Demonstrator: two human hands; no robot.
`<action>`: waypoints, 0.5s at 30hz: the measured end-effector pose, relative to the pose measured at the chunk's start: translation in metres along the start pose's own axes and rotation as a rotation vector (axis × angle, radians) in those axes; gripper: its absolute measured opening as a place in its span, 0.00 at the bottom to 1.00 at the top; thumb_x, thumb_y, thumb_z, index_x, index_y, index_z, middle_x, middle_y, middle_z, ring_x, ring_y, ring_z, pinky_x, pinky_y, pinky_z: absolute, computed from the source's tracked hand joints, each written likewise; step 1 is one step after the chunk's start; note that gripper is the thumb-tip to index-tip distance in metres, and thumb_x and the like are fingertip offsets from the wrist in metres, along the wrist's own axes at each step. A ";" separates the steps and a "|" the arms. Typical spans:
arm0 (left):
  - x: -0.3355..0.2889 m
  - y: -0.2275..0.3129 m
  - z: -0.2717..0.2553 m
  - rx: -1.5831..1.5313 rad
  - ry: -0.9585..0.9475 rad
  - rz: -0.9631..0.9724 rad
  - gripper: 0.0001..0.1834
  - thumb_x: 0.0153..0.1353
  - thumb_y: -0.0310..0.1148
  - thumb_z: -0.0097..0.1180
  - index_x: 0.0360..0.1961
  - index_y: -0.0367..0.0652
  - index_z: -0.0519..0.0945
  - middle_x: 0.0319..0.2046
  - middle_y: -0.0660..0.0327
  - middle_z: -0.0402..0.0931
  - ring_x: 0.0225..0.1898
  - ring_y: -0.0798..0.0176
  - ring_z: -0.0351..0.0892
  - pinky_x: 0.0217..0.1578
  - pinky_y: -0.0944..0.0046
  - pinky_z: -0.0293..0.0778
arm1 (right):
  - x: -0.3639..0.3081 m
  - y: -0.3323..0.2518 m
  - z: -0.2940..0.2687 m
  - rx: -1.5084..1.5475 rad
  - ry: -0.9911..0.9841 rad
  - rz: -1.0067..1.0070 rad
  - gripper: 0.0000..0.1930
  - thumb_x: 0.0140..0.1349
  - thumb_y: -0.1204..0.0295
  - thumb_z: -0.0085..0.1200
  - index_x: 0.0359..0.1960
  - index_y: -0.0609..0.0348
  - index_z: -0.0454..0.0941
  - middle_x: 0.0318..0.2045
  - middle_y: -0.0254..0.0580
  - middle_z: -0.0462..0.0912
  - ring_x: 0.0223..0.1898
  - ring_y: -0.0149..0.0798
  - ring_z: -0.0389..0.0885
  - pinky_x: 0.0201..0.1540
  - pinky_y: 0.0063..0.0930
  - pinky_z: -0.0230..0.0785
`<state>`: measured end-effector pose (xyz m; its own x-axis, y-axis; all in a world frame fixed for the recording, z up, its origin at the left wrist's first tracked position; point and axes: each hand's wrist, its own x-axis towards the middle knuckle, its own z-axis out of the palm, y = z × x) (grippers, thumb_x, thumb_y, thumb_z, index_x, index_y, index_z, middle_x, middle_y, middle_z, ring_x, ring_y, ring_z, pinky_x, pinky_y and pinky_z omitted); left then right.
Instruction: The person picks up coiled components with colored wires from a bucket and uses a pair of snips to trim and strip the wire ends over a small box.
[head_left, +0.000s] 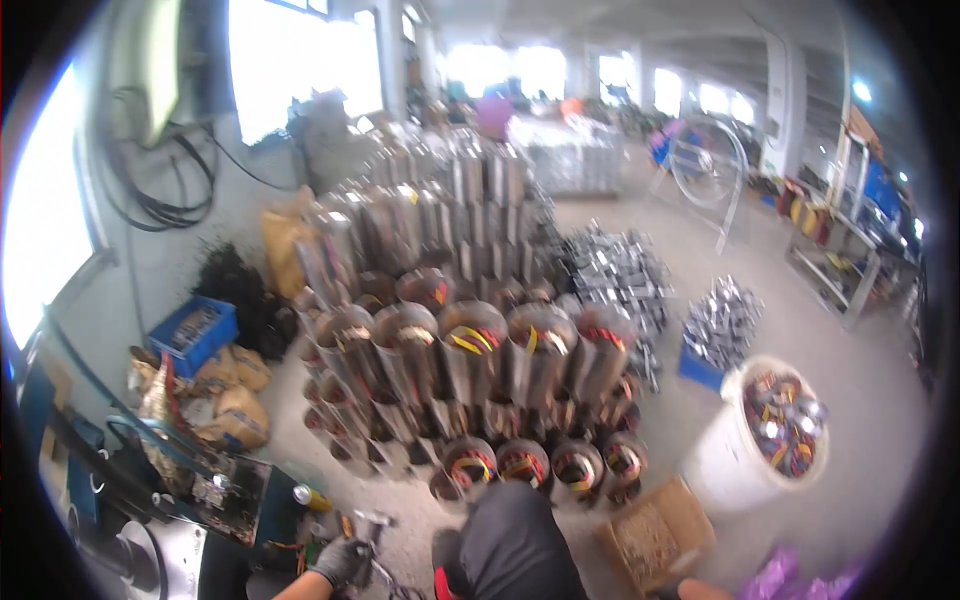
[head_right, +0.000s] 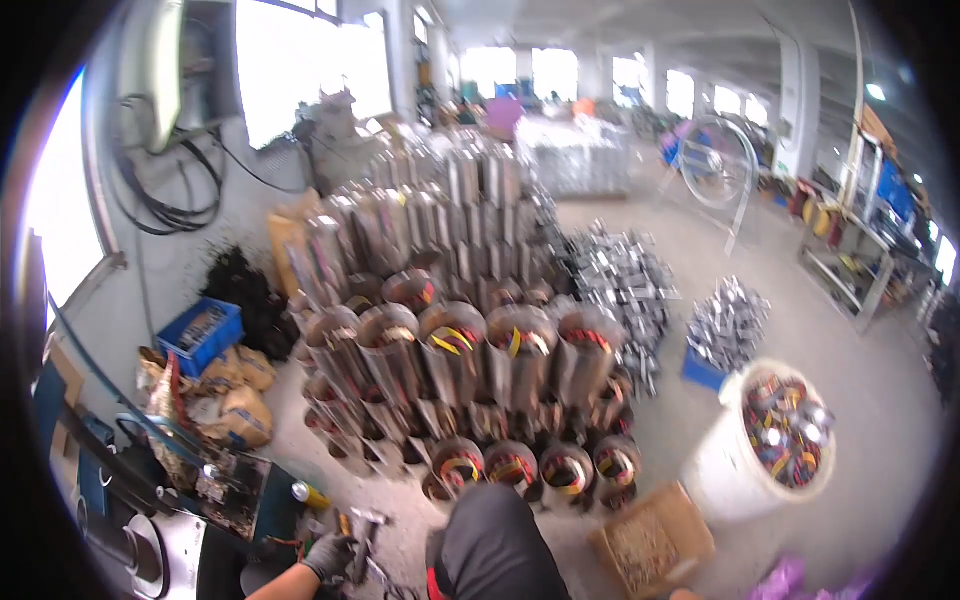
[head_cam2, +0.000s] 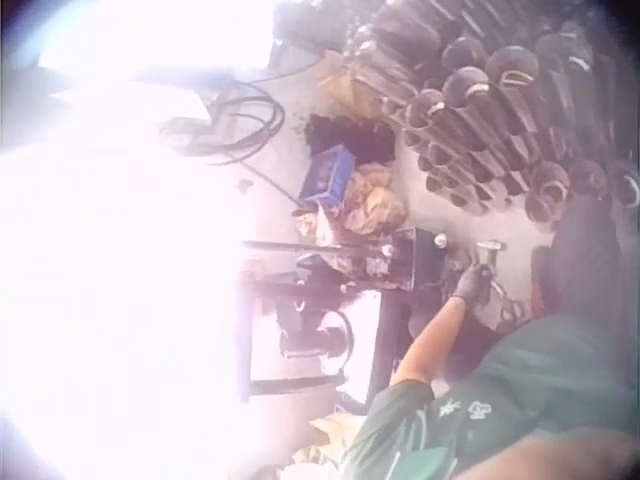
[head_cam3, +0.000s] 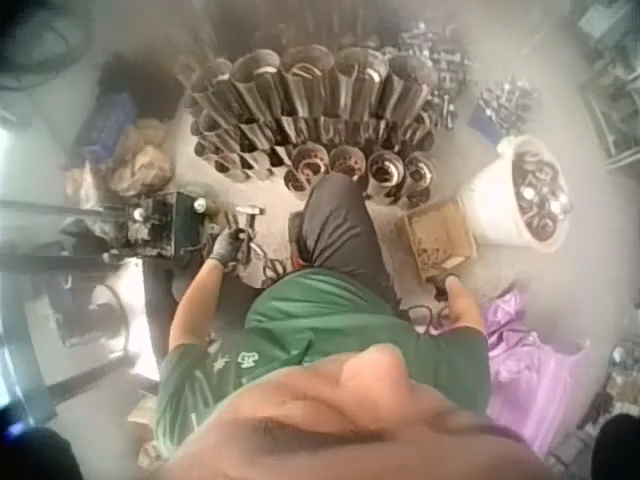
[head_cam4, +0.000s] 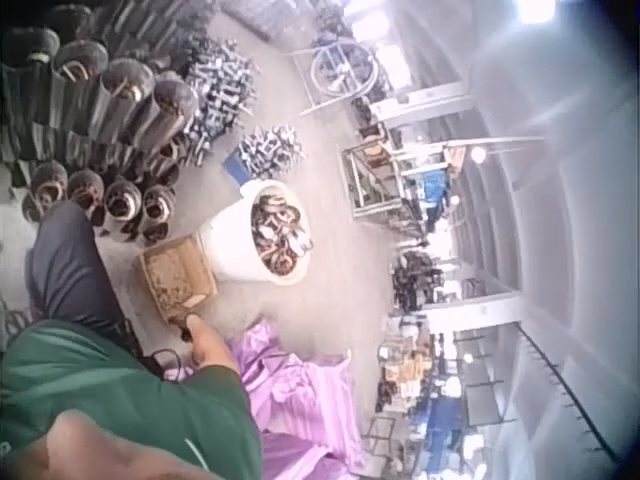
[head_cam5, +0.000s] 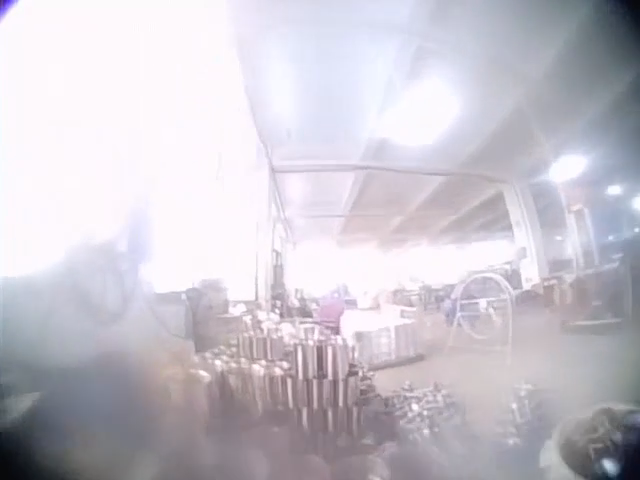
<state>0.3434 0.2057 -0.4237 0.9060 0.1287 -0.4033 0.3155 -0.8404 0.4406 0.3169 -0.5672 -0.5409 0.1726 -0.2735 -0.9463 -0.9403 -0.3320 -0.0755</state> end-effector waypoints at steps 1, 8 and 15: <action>-0.002 -0.007 0.002 0.032 0.070 0.035 0.18 0.58 0.49 0.60 0.45 0.54 0.85 0.42 0.47 0.80 0.44 0.45 0.80 0.49 0.53 0.76 | 0.002 -0.017 -0.010 -0.091 -0.010 -0.064 0.22 0.60 0.55 0.54 0.53 0.51 0.76 0.36 0.53 0.85 0.38 0.47 0.85 0.41 0.42 0.77; 0.050 0.038 0.015 -1.028 0.085 -0.002 0.07 0.62 0.27 0.54 0.39 0.41 0.83 0.32 0.60 0.81 0.28 0.58 0.76 0.29 0.61 0.74 | -0.039 -0.217 -0.165 -1.581 0.258 -1.141 0.22 0.59 0.58 0.54 0.54 0.51 0.75 0.37 0.51 0.85 0.38 0.48 0.85 0.41 0.39 0.78; 0.006 0.059 -0.017 -0.207 0.381 0.230 0.18 0.59 0.42 0.63 0.46 0.44 0.84 0.45 0.48 0.81 0.47 0.45 0.81 0.47 0.51 0.76 | -0.308 -0.373 -0.016 -1.287 0.668 -1.737 0.12 0.62 0.62 0.48 0.40 0.53 0.79 0.40 0.44 0.84 0.40 0.51 0.83 0.47 0.40 0.76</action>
<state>0.3725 0.1662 -0.3866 0.9854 0.1681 0.0285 0.1096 -0.7525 0.6495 0.6187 -0.3734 -0.2165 0.6525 0.7576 0.0143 0.7578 -0.6525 -0.0076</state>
